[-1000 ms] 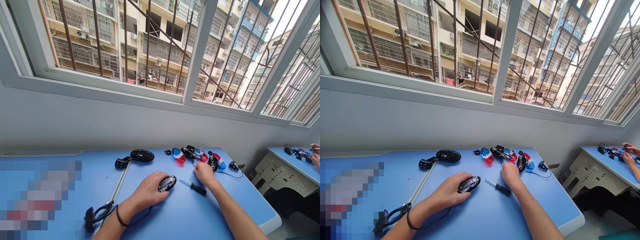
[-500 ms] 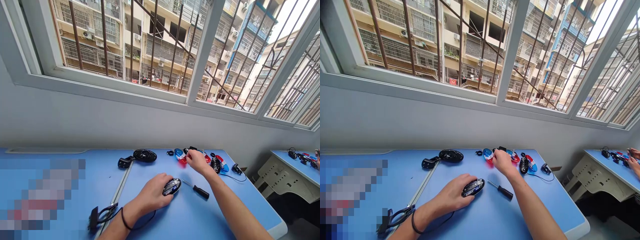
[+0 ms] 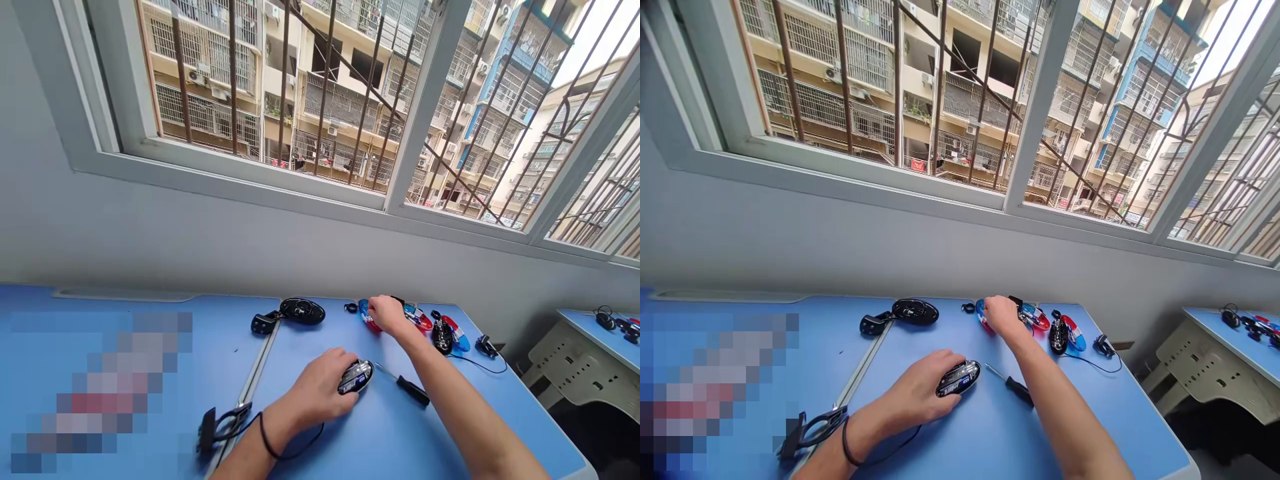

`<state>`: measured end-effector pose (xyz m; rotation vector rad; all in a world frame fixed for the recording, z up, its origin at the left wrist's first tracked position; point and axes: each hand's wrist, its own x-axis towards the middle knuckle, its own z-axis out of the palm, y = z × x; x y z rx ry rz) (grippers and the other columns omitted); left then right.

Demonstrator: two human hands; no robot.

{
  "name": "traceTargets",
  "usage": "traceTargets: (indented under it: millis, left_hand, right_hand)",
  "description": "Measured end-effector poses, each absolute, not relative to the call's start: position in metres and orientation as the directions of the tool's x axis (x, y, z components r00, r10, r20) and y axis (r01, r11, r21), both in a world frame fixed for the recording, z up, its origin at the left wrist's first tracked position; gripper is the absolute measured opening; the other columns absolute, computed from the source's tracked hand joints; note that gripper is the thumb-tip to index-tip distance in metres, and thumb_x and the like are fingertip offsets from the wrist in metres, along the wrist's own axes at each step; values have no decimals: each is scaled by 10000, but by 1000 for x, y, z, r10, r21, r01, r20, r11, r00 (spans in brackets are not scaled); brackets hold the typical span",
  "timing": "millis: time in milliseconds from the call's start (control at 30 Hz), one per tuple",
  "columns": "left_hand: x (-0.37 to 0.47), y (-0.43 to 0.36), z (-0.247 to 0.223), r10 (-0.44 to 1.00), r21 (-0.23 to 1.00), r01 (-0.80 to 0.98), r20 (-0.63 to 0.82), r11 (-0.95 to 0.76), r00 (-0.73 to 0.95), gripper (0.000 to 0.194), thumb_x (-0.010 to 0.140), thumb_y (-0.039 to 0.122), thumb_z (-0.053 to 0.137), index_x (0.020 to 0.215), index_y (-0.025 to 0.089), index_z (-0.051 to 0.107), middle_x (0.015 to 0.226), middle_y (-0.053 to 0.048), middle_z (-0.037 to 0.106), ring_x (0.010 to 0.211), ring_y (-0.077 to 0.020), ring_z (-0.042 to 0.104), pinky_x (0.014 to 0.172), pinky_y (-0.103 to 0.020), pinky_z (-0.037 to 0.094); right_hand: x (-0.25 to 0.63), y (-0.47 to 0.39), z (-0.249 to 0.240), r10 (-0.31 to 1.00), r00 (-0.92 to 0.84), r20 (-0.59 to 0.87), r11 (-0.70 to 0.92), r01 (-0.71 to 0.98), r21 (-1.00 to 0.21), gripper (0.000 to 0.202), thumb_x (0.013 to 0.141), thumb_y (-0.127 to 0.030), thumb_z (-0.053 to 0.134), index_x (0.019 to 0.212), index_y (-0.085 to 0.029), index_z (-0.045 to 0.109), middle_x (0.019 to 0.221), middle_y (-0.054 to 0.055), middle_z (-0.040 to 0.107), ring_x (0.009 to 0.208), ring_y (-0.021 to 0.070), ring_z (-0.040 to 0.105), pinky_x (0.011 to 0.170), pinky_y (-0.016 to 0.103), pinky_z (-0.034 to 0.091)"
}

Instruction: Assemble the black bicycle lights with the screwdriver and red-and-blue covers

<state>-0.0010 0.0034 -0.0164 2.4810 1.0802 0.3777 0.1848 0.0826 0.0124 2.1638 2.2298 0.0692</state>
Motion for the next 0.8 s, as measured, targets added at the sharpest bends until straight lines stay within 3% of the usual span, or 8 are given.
traceTargets:
  millis: [200, 300, 400, 500, 633, 800]
  left_hand:
    - [-1, 4, -19, 748, 495, 612, 127, -617, 651, 331, 673, 235, 536, 986, 185, 629, 906, -64, 642, 845, -265, 581, 726, -331, 450]
    - [-1, 8, -26, 755, 559, 571, 166, -602, 634, 456, 662, 237, 578, 1117, 201, 593, 1051, -79, 658, 966, -289, 589, 832, -356, 462]
    - [-1, 13, -35, 769, 648, 516, 173, -559, 616, 601, 633, 234, 635, 1225, 184, 547, 1171, -101, 637, 1074, -311, 566, 926, -384, 446]
    - [-2, 18, -42, 786, 740, 452, 164, -497, 596, 677, 616, 252, 681, 1270, 182, 522, 1160, -92, 640, 1054, -296, 579, 931, -389, 452]
    - [-4, 22, -48, 765, 847, 317, 152, -428, 626, 733, 608, 299, 723, 1296, 199, 492, 1132, -56, 650, 1006, -257, 604, 902, -360, 480]
    - [-6, 23, -50, 756, 894, 247, 139, -374, 640, 716, 612, 301, 721, 1283, 174, 502, 1166, -68, 649, 1051, -255, 599, 931, -354, 471]
  right_hand:
    - [185, 71, 22, 999, -16, 41, 17, 1000, -14, 268, 930, -326, 567, 1153, -176, 583, 1169, 73, 604, 989, 200, 618, 842, 401, 527]
    - [189, 55, 27, 994, -36, 102, 45, 995, -91, 191, 937, -282, 533, 1051, -174, 641, 1074, 78, 651, 985, 210, 618, 840, 372, 492]
    - [196, 27, 28, 980, -133, 148, 161, 967, -196, 197, 937, -262, 500, 1026, -208, 667, 1032, 55, 683, 974, 181, 618, 816, 289, 462]
    - [204, -2, 19, 951, -282, 126, 307, 902, -302, 281, 852, -339, 644, 1122, -260, 637, 1109, -3, 681, 927, 128, 639, 744, 202, 482]
    - [210, -22, -2, 887, -447, 118, 450, 778, -439, 568, 730, -323, 766, 1259, -256, 567, 1250, 50, 623, 1115, 220, 576, 886, 307, 477]
    - [205, -23, -24, 881, -452, 139, 465, 771, -436, 452, 752, -239, 738, 1187, -250, 614, 1118, 37, 687, 1015, 226, 607, 866, 327, 467]
